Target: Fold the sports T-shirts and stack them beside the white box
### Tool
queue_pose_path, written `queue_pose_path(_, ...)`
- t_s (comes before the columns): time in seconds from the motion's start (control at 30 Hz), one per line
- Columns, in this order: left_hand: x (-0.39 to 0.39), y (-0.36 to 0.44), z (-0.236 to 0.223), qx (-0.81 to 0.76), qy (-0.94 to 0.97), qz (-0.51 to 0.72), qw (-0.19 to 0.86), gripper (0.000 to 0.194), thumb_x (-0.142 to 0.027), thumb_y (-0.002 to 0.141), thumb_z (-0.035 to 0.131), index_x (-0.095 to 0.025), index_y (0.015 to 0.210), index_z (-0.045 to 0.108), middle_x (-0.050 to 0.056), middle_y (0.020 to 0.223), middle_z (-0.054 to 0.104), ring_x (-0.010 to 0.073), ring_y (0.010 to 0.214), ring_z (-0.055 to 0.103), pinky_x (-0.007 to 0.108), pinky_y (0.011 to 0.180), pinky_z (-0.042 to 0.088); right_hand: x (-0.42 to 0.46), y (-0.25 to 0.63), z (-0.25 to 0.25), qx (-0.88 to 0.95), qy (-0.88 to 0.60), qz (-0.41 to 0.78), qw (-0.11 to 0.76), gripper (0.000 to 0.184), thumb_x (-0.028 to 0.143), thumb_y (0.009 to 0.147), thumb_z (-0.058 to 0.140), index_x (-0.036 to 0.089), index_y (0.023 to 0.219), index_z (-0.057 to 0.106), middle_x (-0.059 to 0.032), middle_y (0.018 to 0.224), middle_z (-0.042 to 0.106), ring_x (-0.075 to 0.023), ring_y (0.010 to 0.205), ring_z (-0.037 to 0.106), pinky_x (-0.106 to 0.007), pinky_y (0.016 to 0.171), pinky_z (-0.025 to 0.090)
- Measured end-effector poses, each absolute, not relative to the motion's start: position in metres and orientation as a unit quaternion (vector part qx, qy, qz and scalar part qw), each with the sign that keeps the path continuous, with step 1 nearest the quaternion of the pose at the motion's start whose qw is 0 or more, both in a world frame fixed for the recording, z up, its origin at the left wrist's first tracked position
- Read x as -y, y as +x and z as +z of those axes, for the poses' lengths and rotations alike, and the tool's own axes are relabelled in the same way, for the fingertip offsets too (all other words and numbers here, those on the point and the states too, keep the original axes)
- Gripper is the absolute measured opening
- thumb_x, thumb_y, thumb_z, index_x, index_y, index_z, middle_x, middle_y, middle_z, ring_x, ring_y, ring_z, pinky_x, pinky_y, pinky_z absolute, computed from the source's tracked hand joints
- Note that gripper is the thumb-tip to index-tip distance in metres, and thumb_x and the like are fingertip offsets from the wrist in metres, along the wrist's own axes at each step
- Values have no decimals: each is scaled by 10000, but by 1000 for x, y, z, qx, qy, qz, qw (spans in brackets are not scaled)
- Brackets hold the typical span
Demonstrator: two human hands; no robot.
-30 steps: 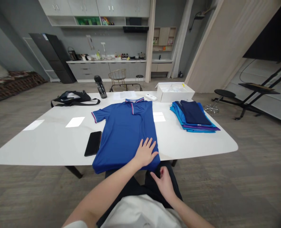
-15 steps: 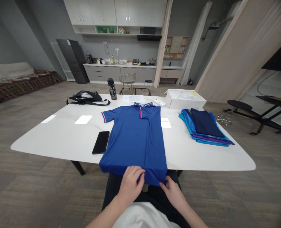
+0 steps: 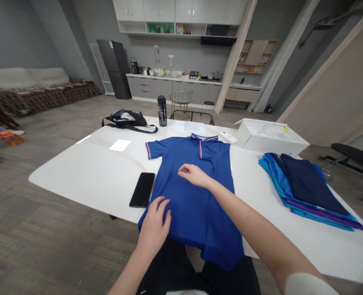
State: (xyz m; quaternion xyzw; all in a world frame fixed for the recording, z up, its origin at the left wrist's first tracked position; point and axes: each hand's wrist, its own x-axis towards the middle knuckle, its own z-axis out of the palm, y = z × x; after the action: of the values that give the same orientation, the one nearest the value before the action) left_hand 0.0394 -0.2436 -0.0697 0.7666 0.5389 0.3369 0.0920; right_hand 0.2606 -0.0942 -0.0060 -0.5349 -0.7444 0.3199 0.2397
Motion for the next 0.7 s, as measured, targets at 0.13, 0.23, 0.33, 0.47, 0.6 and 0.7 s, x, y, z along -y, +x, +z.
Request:
queue_pose_path(0.13,193,70,-76,-542,795,263,77,468,-230,994,491,-132,1451,478,194,1517,465,324,1431,450,496,1137,460,-19,203,-38,729,-574,296,229,226,305,909,688,173,1090,712,-69,1074,743,-181,957,678,-289,874,493)
queue_pose_path(0.23,167,80,-90,-545,804,229,64,473,-202,985,493,-105,1448,482,213,1525,473,349,1429,455,532,1142,449,-66,165,-56,747,-561,271,231,279,332,915,683,172,1143,703,-87,1192,720,-194,1078,660,-297,960,475)
queue_pose_path(0.33,164,76,-98,-537,810,230,60,451,-183,981,485,-112,1426,506,201,1509,505,349,1404,488,553,1133,457,-88,139,-68,792,-537,223,188,464,461,889,702,192,1265,659,-105,1341,646,-252,1236,577,-391,1051,428)
queue_pose_path(0.47,195,56,-95,-514,807,278,81,415,-123,957,472,-193,1353,576,133,1422,597,294,1303,588,510,1092,510,-94,122,-79,836,-523,129,101,615,591,919,612,207,1398,572,-142,1447,544,-326,1324,459,-530,1079,356)
queue_pose_path(0.6,247,29,-103,-516,760,390,69,311,-83,906,544,-240,1162,627,86,1068,710,233,965,692,395,842,587,-93,113,-81,843,-531,53,69,470,502,1019,468,204,1366,578,-159,1391,561,-324,1262,472,-514,1033,379)
queue_pose_path(0.7,282,9,-135,-612,603,511,9,240,-118,818,706,-249,857,509,17,819,597,192,761,621,338,696,549,-97,106,-77,833,-549,32,61,380,392,1018,491,200,1341,554,-158,1317,603,-312,1190,524,-457,968,436)
